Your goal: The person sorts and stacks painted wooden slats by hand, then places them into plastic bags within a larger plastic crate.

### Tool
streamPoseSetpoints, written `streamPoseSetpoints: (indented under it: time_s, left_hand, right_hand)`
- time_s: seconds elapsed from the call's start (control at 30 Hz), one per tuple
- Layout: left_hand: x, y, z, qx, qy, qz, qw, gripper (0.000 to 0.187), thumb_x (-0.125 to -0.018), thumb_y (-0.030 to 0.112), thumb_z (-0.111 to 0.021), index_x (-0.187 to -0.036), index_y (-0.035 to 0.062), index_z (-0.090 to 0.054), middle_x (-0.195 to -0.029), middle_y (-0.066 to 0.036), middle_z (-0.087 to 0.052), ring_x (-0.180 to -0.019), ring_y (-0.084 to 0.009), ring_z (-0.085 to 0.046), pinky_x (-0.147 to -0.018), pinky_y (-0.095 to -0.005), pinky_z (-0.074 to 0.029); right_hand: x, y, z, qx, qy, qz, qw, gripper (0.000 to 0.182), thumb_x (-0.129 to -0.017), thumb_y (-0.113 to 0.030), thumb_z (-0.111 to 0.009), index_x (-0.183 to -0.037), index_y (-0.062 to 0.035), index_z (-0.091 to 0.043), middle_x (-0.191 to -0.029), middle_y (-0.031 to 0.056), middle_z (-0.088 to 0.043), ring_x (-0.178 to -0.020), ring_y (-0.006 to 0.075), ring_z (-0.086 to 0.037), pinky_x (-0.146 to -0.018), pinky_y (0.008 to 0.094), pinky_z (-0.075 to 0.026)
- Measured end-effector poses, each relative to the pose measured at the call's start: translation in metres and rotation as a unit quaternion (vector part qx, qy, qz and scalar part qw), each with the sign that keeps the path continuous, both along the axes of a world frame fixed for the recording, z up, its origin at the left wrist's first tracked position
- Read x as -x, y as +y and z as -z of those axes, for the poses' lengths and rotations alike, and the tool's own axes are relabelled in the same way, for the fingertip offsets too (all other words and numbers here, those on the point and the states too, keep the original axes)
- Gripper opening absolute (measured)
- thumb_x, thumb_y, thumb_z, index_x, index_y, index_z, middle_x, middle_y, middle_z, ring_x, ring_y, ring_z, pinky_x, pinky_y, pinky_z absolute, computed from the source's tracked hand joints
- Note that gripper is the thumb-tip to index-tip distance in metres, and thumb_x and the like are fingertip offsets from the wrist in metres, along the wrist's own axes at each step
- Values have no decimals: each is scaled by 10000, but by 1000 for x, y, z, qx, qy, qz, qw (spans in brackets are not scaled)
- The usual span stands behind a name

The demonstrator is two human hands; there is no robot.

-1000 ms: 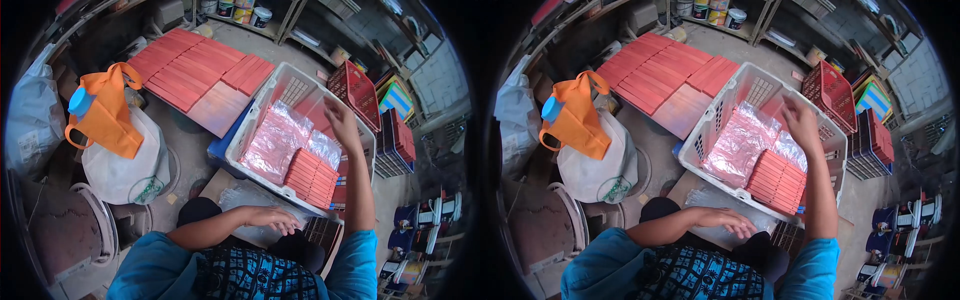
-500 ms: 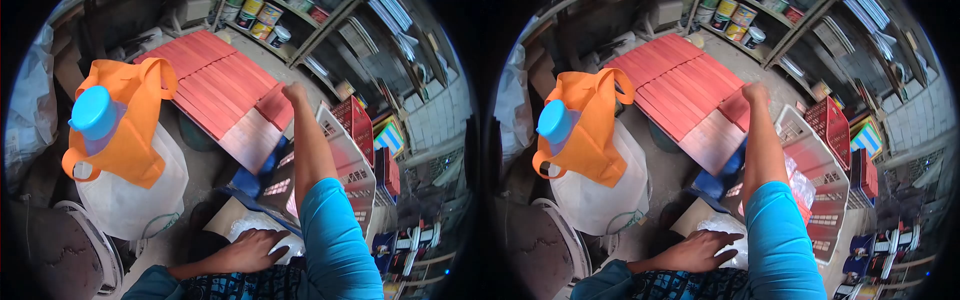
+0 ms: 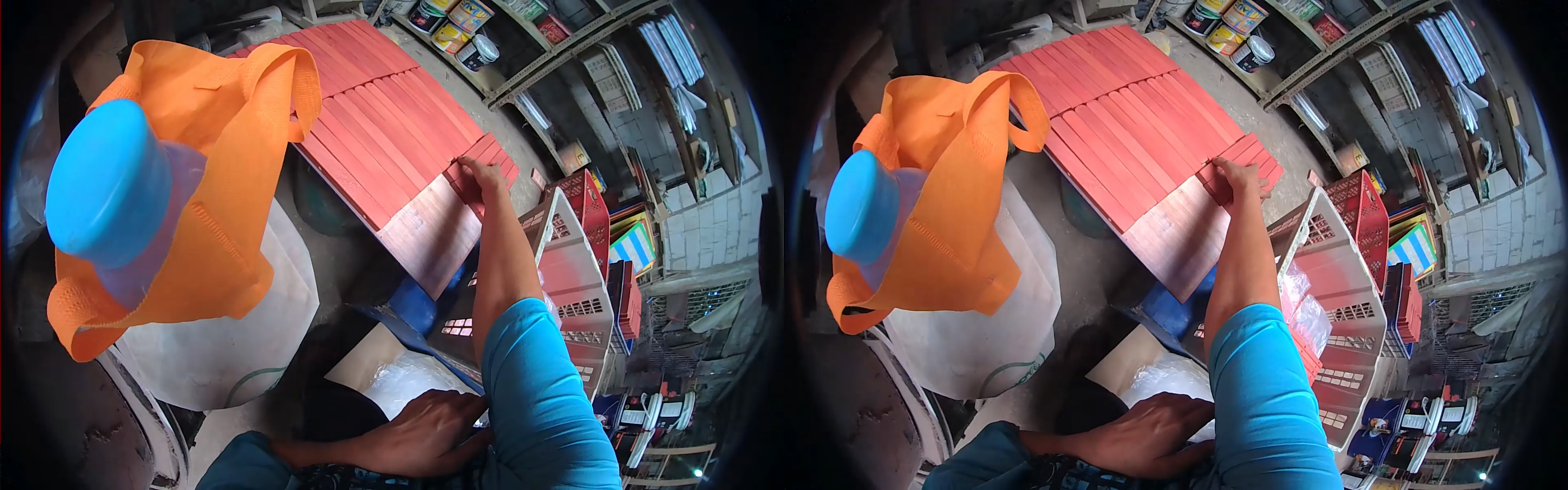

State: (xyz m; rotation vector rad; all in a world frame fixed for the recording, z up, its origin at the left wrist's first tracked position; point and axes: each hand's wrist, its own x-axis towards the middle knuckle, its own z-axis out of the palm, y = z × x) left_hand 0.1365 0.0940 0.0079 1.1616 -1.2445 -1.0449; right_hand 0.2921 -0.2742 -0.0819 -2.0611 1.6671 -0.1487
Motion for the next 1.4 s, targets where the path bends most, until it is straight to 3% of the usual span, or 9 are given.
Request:
streamPoseSetpoints:
  time_s: [0.2, 0.53, 0.73, 0.83, 0.93, 0.97, 1.03, 1.23, 1.4]
  left_hand:
    - [2, 4, 2, 38, -4, -29, 999, 402, -871, 248, -492, -1068, -102, -463, -903, -268, -573, -867, -401, -566, -796, -462, -447]
    - [3, 3, 6, 31, 5, -20, 999, 381, -870, 249, -490, -1004, -108, -486, -904, -280, -565, -893, -408, -561, -816, -468, -438]
    - [5, 2, 7, 29, 6, -36, 999, 369, -872, 253, -485, -969, -103, -490, -877, -278, -563, -877, -407, -561, -809, -468, -437]
    - [4, 4, 6, 46, 17, -55, 997, 375, -874, 258, -483, -969, -105, -489, -880, -280, -564, -876, -410, -559, -806, -472, -434]
    - [-4, 13, -8, -6, 10, -31, 999, 444, -819, 204, -516, -1198, -24, -481, -1102, -265, -553, -1025, -410, -522, -900, -464, -406]
    - [-3, 11, -4, 13, 13, -34, 999, 397, -839, 223, -503, -1125, -52, -484, -1030, -271, -557, -975, -411, -534, -868, -467, -415]
    - [2, 5, 7, 50, 22, -40, 998, 381, -877, 261, -477, -979, -106, -489, -887, -283, -564, -875, -414, -557, -805, -473, -434]
    - [2, 5, 5, 58, 32, -29, 997, 398, -887, 269, -454, -1022, -104, -491, -898, -284, -563, -875, -417, -556, -805, -475, -434]
    - [6, 4, 7, 81, 43, -40, 995, 404, -887, 266, -453, -1044, -104, -490, -903, -280, -565, -876, -416, -557, -806, -478, -435]
  right_hand:
    - [-8, 14, 0, 33, 28, 13, 999, 1110, -536, -547, -743, -1439, -188, -208, -1485, 220, -52, -1343, 461, -100, -1030, 566, -247]
    - [-1, 19, 6, 22, 60, 77, 995, 1084, -544, -542, -746, -1431, -226, -210, -1493, 169, 63, -1331, 475, -17, -964, 646, -286]
    - [-3, 15, 9, 16, 46, 75, 996, 1073, -546, -536, -749, -1427, -230, -218, -1500, 123, 9, -1312, 455, -55, -916, 628, -354]
    - [-2, 17, 3, 34, 76, 70, 994, 1031, -527, -579, -710, -1403, -256, -273, -1466, 136, -128, -1306, 439, -190, -916, 639, -292]
    - [2, 23, -4, 8, 48, 50, 998, 1007, -557, -538, -720, -1407, -226, -282, -1502, 122, -13, -1303, 462, -99, -881, 609, -374]
    - [3, 23, -4, 12, 52, 44, 998, 976, -565, -542, -705, -1397, -220, -308, -1498, 131, -27, -1297, 470, -104, -877, 607, -378]
    - [2, 22, -4, 12, 47, 45, 998, 925, -574, -535, -694, -1367, -188, -367, -1487, 142, -90, -1304, 452, -123, -885, 581, -376]
    - [5, -7, -1, -5, -7, -4, 1000, 720, -632, -524, -634, -1204, -93, -561, -1317, 197, -434, -1213, 331, -397, -919, 423, -370]
    - [10, -65, 32, 51, -95, -33, 994, 654, -680, -474, -590, -1146, -15, -595, -1236, 220, -522, -1131, 320, -501, -923, 374, -377]
